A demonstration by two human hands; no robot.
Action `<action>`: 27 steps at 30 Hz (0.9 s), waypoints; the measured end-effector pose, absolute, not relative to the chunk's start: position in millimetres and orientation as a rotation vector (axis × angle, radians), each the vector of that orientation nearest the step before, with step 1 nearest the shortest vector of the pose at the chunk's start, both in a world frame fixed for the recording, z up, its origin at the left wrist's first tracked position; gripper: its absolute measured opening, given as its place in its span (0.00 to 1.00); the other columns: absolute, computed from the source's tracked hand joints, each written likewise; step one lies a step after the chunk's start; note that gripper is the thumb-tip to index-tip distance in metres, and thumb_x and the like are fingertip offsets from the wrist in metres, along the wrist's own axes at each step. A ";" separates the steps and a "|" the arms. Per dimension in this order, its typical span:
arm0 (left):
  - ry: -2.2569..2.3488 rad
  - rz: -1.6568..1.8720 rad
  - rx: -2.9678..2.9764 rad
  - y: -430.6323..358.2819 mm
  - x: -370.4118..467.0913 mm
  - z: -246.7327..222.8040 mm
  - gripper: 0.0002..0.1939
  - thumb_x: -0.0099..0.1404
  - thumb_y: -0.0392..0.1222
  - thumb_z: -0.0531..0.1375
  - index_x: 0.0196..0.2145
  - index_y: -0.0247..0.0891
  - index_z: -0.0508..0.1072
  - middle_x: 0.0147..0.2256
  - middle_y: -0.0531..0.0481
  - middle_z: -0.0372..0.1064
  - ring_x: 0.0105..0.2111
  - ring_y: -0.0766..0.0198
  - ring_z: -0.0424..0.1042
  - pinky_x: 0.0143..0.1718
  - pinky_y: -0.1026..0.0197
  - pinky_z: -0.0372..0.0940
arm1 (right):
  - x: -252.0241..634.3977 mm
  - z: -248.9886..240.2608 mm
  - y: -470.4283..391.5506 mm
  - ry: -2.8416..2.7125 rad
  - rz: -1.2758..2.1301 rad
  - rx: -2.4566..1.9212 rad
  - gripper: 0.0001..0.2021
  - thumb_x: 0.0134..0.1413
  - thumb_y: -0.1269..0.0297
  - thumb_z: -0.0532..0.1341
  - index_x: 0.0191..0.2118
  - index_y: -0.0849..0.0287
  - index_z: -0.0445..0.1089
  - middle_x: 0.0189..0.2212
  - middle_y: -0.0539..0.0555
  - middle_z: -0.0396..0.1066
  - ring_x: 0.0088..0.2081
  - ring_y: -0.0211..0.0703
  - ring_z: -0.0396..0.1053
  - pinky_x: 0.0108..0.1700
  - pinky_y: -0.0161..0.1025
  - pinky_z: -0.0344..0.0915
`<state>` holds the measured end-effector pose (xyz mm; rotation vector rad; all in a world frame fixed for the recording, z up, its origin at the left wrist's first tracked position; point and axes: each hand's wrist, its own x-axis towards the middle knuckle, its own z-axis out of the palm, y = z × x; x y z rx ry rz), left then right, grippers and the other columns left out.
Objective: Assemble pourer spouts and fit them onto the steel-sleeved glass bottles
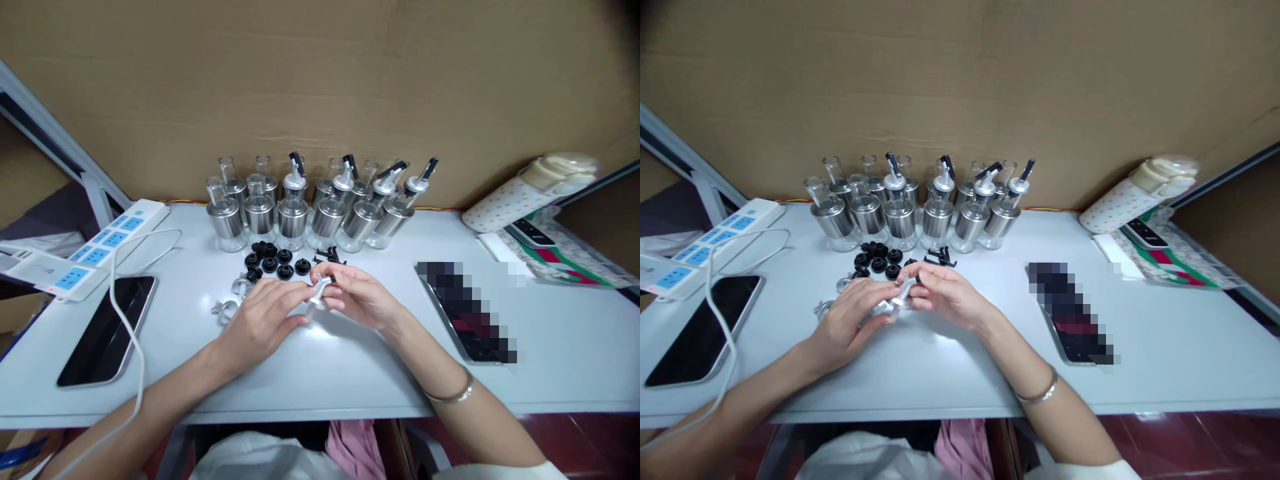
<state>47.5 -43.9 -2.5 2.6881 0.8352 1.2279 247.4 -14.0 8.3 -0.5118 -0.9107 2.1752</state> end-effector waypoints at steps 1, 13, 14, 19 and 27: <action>0.844 1.215 2.662 -42.1 45.3 -1.9 0.15 0.72 0.42 0.51 0.55 0.40 0.61 0.44 0.43 0.75 0.43 0.59 0.75 0.44 0.56 0.68 | 247.6 8.5 -13.8 -0.902 2.171 -0.512 0.12 0.49 0.61 0.69 0.36 0.64 0.74 0.20 0.44 0.57 0.21 0.28 0.53 0.26 0.29 0.55; 1.721 0.950 2.239 5.6 -4.3 0.0 0.12 0.67 0.39 0.52 0.47 0.37 0.69 0.45 0.43 0.71 0.48 0.53 0.70 0.51 0.49 0.64 | 262.5 17.5 -6.0 -0.944 1.955 -0.641 0.07 0.48 0.70 0.64 0.35 0.58 0.70 0.22 0.47 0.68 0.26 0.33 0.68 0.31 0.33 0.64; 1.729 0.889 2.251 8.1 -5.2 -3.8 0.13 0.67 0.38 0.51 0.47 0.37 0.69 0.46 0.43 0.71 0.48 0.52 0.70 0.51 0.49 0.64 | 261.7 17.6 -6.3 -0.941 1.949 -0.638 0.06 0.47 0.70 0.63 0.34 0.58 0.70 0.22 0.47 0.67 0.25 0.33 0.67 0.30 0.32 0.63; 1.619 0.801 2.238 15.2 -4.5 -18.7 0.15 0.68 0.37 0.48 0.49 0.36 0.69 0.48 0.42 0.71 0.50 0.53 0.69 0.53 0.49 0.63 | 258.0 19.0 -8.5 -0.942 1.916 -0.683 0.06 0.47 0.72 0.61 0.33 0.57 0.69 0.21 0.47 0.66 0.24 0.33 0.65 0.30 0.33 0.61; 1.561 0.878 2.275 18.0 -2.1 -23.4 0.12 0.67 0.36 0.53 0.47 0.35 0.70 0.43 0.43 0.71 0.45 0.55 0.71 0.49 0.52 0.65 | 258.7 19.6 -8.3 -0.972 1.898 -0.733 0.06 0.47 0.71 0.61 0.34 0.57 0.69 0.21 0.47 0.65 0.24 0.34 0.64 0.30 0.36 0.60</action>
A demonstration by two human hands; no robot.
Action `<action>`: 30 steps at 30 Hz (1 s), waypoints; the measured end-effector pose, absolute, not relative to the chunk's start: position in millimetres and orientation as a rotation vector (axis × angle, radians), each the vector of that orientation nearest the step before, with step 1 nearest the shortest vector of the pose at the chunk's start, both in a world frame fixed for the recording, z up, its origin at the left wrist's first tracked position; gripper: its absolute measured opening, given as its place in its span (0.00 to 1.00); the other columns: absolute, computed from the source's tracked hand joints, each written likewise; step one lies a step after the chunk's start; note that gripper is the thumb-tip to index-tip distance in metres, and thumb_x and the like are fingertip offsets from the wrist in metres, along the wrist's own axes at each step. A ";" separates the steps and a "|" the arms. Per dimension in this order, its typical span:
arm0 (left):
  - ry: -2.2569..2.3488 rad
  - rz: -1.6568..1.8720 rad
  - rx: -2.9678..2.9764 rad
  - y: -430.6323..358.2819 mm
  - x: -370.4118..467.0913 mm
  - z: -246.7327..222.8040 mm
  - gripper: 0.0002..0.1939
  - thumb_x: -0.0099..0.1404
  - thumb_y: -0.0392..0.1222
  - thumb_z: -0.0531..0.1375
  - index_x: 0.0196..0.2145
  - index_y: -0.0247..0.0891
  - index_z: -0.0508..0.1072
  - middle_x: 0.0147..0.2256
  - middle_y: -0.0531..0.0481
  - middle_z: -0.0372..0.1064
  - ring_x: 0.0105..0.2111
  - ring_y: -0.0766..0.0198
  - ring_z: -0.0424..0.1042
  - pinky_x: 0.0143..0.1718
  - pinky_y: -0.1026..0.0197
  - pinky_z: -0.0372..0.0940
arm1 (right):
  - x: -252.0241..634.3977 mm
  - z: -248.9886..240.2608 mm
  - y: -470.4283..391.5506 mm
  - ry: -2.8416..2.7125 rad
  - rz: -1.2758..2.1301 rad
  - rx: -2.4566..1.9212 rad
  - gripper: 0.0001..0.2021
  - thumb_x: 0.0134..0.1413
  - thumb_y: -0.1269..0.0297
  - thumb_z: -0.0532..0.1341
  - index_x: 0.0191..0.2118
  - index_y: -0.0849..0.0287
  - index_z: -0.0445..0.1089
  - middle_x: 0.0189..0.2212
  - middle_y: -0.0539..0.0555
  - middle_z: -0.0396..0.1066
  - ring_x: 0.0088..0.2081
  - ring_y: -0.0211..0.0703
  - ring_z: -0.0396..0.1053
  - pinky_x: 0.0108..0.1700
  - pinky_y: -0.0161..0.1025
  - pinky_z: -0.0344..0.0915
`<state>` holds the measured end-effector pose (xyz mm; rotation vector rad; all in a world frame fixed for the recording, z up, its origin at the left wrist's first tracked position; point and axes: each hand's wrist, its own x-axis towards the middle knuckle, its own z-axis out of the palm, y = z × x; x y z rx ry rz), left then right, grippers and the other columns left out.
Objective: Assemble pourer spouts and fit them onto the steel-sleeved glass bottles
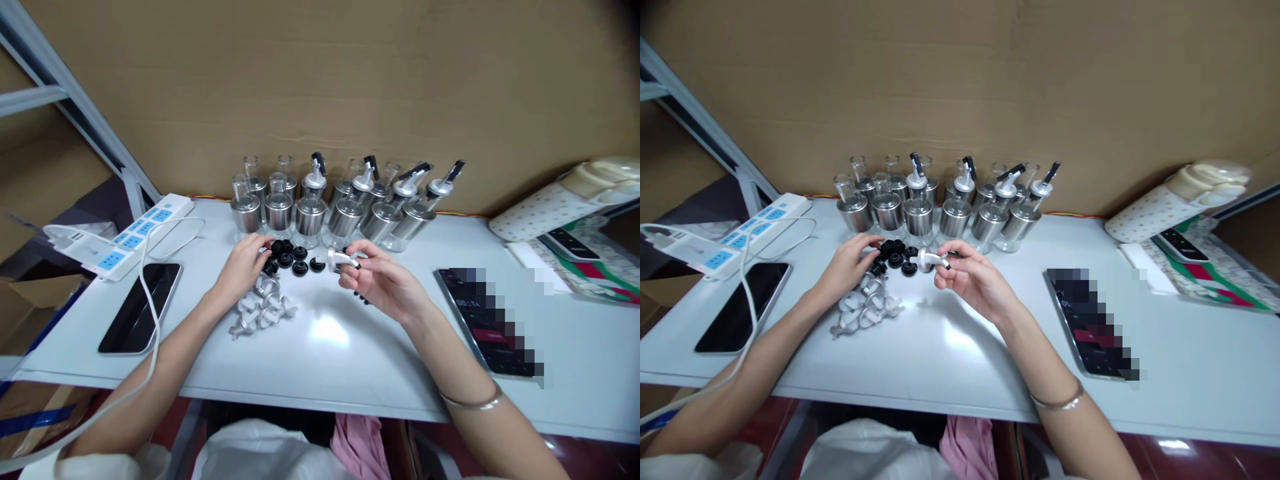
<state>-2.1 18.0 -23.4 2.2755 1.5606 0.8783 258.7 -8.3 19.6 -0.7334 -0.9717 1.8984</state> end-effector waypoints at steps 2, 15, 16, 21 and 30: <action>1.573 0.891 2.265 19.3 -0.8 -23.7 0.10 0.66 0.37 0.55 0.44 0.35 0.71 0.40 0.44 0.71 0.44 0.55 0.71 0.48 0.52 0.65 | 258.3 19.9 -8.3 -0.967 1.903 -0.726 0.06 0.47 0.71 0.61 0.34 0.57 0.69 0.21 0.47 0.65 0.24 0.34 0.64 0.30 0.36 0.60; 1.578 0.895 2.286 21.8 0.8 -27.5 0.09 0.66 0.35 0.56 0.43 0.37 0.73 0.42 0.44 0.72 0.44 0.55 0.72 0.47 0.53 0.66 | 257.1 13.3 -5.6 -0.990 1.885 -0.760 0.06 0.47 0.69 0.62 0.34 0.56 0.69 0.21 0.47 0.64 0.25 0.36 0.64 0.31 0.37 0.60; 1.582 0.897 2.291 21.9 0.5 -27.9 0.09 0.66 0.35 0.56 0.43 0.37 0.73 0.42 0.45 0.72 0.44 0.55 0.72 0.47 0.53 0.66 | 256.9 13.1 -5.6 -0.989 1.883 -0.760 0.06 0.47 0.69 0.62 0.34 0.56 0.69 0.21 0.47 0.65 0.25 0.35 0.64 0.31 0.37 0.60; 1.605 0.930 2.324 21.0 0.4 -28.0 0.08 0.66 0.35 0.56 0.40 0.37 0.75 0.39 0.45 0.74 0.41 0.55 0.73 0.43 0.54 0.67 | 255.9 11.4 -6.1 -1.017 1.885 -0.764 0.06 0.48 0.69 0.62 0.34 0.56 0.68 0.22 0.46 0.64 0.25 0.35 0.65 0.31 0.37 0.60; 1.570 1.221 2.366 15.6 0.8 -16.5 0.06 0.67 0.37 0.58 0.35 0.36 0.75 0.35 0.46 0.77 0.38 0.58 0.73 0.42 0.56 0.66 | 256.0 11.4 -6.5 -1.014 1.868 -0.752 0.06 0.48 0.70 0.60 0.35 0.56 0.68 0.21 0.47 0.65 0.26 0.36 0.65 0.31 0.37 0.60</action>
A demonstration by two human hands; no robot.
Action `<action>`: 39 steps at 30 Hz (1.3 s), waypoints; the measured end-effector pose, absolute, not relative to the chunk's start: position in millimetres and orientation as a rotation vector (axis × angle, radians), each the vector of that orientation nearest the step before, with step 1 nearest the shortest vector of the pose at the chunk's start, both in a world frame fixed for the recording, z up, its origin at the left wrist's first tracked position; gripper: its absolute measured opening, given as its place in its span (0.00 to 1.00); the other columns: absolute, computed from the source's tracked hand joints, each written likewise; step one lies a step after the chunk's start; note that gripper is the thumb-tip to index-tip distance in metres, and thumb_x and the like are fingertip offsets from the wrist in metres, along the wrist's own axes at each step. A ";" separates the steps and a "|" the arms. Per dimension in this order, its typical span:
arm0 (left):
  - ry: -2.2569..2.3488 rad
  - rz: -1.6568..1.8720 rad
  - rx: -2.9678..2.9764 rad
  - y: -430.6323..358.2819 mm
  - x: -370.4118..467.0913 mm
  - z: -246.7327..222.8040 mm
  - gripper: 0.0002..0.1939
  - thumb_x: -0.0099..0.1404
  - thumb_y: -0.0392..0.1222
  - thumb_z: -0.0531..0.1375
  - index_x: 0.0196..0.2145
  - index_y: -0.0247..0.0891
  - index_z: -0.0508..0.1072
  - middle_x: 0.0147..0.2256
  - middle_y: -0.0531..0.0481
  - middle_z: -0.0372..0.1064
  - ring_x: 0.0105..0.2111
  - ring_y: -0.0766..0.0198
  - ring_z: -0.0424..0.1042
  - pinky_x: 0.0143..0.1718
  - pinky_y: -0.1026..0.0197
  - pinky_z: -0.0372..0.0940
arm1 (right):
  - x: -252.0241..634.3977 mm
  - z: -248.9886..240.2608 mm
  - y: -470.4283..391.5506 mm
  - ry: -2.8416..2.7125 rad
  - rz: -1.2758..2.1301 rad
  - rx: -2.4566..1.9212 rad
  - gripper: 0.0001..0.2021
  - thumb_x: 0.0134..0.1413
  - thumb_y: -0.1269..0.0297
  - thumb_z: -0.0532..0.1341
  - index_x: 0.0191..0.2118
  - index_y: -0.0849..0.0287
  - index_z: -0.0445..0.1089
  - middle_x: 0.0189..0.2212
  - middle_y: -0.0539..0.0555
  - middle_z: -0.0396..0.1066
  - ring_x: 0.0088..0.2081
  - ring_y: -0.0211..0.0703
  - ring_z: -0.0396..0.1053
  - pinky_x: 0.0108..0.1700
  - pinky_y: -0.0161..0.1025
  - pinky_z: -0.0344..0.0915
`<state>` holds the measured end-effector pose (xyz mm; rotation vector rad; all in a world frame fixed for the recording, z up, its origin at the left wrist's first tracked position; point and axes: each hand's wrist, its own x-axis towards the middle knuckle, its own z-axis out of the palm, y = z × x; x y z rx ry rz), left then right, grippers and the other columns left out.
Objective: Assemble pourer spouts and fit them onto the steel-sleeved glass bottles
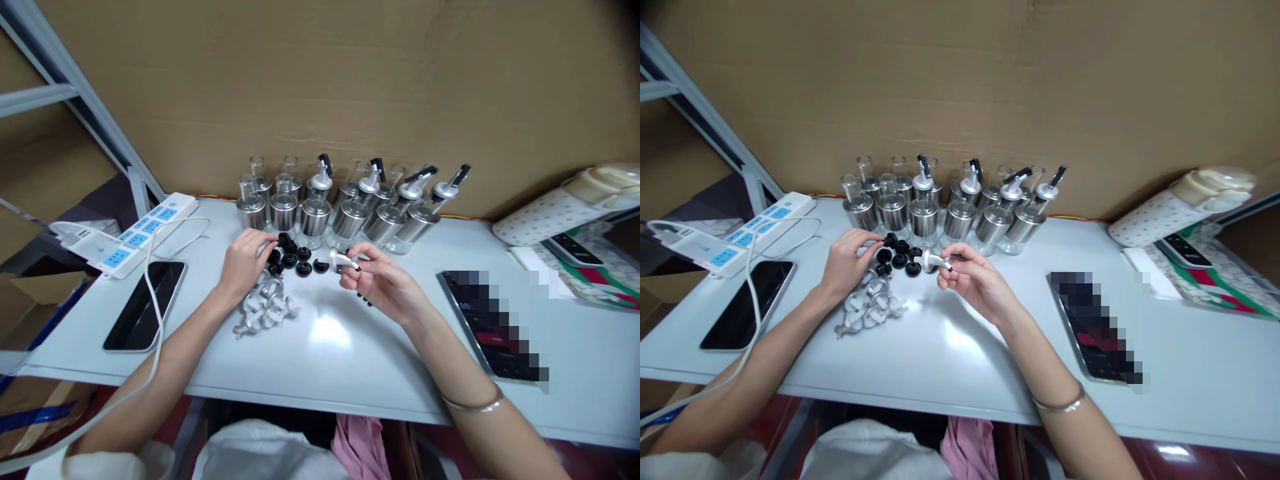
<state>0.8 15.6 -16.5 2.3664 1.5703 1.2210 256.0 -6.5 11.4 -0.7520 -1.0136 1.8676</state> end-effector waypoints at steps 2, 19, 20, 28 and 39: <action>1.526 1.383 2.294 9.7 3.9 -10.8 0.05 0.66 0.37 0.59 0.34 0.36 0.75 0.34 0.48 0.77 0.36 0.60 0.73 0.39 0.59 0.67 | 255.6 12.1 -5.8 -1.006 1.849 -0.747 0.06 0.47 0.71 0.60 0.34 0.57 0.68 0.21 0.46 0.65 0.25 0.35 0.65 0.31 0.37 0.59; 1.132 1.484 2.218 -22.1 30.0 0.2 0.04 0.66 0.34 0.59 0.34 0.37 0.73 0.32 0.50 0.74 0.35 0.64 0.74 0.38 0.61 0.70 | 254.7 12.8 -6.7 -1.046 1.925 -0.679 0.05 0.48 0.69 0.61 0.34 0.58 0.66 0.21 0.45 0.66 0.24 0.33 0.66 0.31 0.36 0.57; 1.128 1.484 2.217 -22.0 30.0 0.1 0.04 0.66 0.33 0.59 0.34 0.37 0.73 0.32 0.49 0.74 0.35 0.64 0.74 0.38 0.61 0.70 | 254.6 13.3 -6.9 -1.044 1.931 -0.676 0.05 0.48 0.69 0.61 0.34 0.58 0.66 0.21 0.45 0.66 0.24 0.33 0.66 0.31 0.36 0.57; 1.107 1.476 2.202 -21.8 30.3 -2.9 0.04 0.65 0.32 0.59 0.35 0.37 0.74 0.32 0.49 0.75 0.36 0.64 0.73 0.40 0.61 0.69 | 252.7 10.3 -8.4 -1.064 1.943 -0.680 0.05 0.50 0.68 0.62 0.35 0.58 0.66 0.22 0.46 0.66 0.25 0.34 0.67 0.32 0.36 0.59; 1.121 1.311 1.902 -24.1 34.5 -3.4 0.07 0.64 0.36 0.60 0.38 0.39 0.78 0.37 0.48 0.77 0.36 0.64 0.74 0.39 0.64 0.68 | 252.5 6.8 -7.0 -1.071 1.972 -0.646 0.05 0.51 0.68 0.63 0.35 0.59 0.68 0.23 0.47 0.67 0.26 0.34 0.68 0.32 0.35 0.62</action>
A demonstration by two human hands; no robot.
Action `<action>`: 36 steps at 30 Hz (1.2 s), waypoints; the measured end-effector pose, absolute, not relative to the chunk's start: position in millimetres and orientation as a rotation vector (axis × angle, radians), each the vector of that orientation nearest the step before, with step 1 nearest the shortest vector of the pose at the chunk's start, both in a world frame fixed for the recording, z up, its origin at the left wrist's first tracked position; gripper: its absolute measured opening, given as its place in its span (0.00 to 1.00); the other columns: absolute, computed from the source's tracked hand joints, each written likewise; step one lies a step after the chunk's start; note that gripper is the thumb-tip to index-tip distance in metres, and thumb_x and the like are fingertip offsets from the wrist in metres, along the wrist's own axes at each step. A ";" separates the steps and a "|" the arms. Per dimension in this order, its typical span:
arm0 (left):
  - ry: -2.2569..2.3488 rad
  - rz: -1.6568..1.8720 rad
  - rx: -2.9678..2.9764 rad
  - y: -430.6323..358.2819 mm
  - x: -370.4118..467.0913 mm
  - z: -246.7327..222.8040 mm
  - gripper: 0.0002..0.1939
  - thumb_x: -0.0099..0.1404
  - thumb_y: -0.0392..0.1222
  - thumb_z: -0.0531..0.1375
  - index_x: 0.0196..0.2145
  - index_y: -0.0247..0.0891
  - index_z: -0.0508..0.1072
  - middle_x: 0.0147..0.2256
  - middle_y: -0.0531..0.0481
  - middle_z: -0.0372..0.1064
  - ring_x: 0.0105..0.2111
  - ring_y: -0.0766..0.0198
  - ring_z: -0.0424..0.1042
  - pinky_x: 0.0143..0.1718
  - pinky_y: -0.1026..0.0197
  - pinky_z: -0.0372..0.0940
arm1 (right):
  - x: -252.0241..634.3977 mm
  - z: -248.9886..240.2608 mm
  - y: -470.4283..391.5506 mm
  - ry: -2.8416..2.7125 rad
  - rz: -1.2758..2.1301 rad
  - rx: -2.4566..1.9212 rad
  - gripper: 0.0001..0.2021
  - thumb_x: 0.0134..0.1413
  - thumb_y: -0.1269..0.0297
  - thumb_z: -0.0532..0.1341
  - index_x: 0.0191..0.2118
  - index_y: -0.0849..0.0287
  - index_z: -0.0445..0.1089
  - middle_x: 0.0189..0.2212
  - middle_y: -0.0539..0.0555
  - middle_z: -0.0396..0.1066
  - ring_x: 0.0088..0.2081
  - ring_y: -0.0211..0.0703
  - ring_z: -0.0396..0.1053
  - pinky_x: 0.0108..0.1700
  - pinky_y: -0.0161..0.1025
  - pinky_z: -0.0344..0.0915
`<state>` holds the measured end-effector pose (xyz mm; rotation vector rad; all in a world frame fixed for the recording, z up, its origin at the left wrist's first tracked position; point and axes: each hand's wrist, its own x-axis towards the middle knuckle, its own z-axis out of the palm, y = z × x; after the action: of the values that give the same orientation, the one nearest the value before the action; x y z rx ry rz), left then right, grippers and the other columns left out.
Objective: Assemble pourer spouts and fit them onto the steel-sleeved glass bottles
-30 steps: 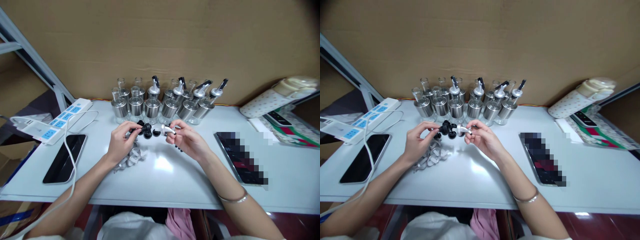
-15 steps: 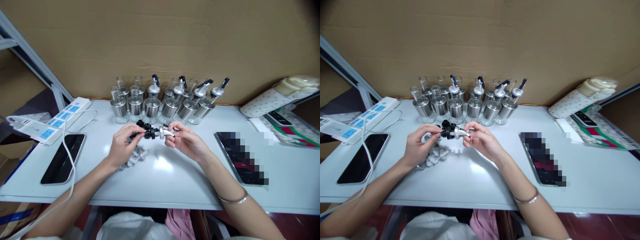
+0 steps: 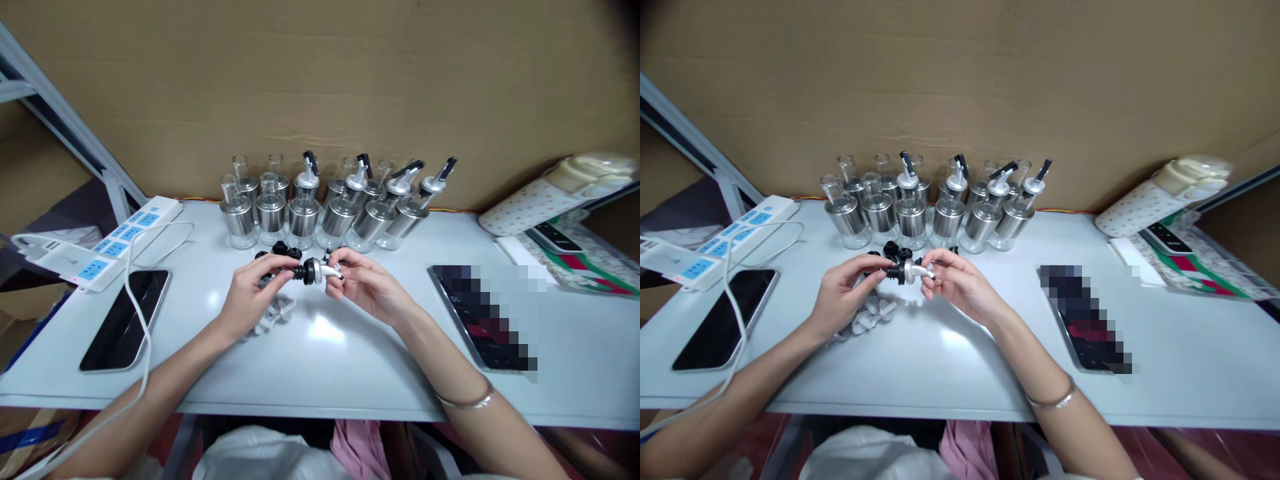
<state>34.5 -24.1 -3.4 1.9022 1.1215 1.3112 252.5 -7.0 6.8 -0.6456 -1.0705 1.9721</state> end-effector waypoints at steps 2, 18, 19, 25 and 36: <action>1.060 1.298 1.835 -24.0 36.1 -3.7 0.08 0.65 0.35 0.59 0.39 0.39 0.79 0.38 0.48 0.76 0.37 0.64 0.74 0.39 0.64 0.70 | 252.0 6.9 -7.3 -1.057 1.975 -0.638 0.05 0.52 0.67 0.63 0.35 0.59 0.69 0.24 0.47 0.67 0.26 0.34 0.68 0.33 0.35 0.62; 0.925 1.283 1.552 -28.2 43.3 -0.9 0.06 0.59 0.38 0.65 0.35 0.39 0.80 0.36 0.47 0.75 0.36 0.63 0.75 0.37 0.64 0.72 | 248.4 -1.8 -5.8 -1.237 1.775 -0.669 0.09 0.49 0.62 0.70 0.36 0.58 0.72 0.28 0.47 0.74 0.28 0.33 0.75 0.37 0.34 0.70; 0.924 1.283 1.536 -27.9 43.2 -0.3 0.05 0.58 0.38 0.65 0.35 0.39 0.80 0.35 0.47 0.75 0.36 0.63 0.75 0.37 0.64 0.72 | 248.5 -1.6 -5.9 -1.251 1.763 -0.665 0.09 0.50 0.63 0.69 0.36 0.58 0.72 0.27 0.47 0.75 0.28 0.33 0.75 0.37 0.34 0.70; 0.928 1.248 1.500 -28.1 42.2 3.3 0.05 0.57 0.39 0.66 0.33 0.38 0.80 0.34 0.47 0.74 0.35 0.63 0.75 0.37 0.65 0.72 | 249.5 -1.0 -6.2 -1.286 1.768 -0.634 0.09 0.50 0.64 0.69 0.35 0.59 0.71 0.27 0.47 0.76 0.28 0.35 0.76 0.37 0.35 0.72; 0.917 1.187 1.480 -28.7 42.2 4.2 0.05 0.56 0.38 0.67 0.33 0.38 0.80 0.33 0.48 0.73 0.34 0.64 0.75 0.36 0.66 0.71 | 250.7 0.8 -8.3 -1.361 1.716 -0.669 0.08 0.51 0.65 0.68 0.35 0.60 0.71 0.27 0.49 0.78 0.30 0.35 0.77 0.37 0.35 0.73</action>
<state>42.2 -28.7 4.2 1.4804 0.9171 1.1874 250.7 -8.3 0.8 -0.6692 -1.3611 1.7162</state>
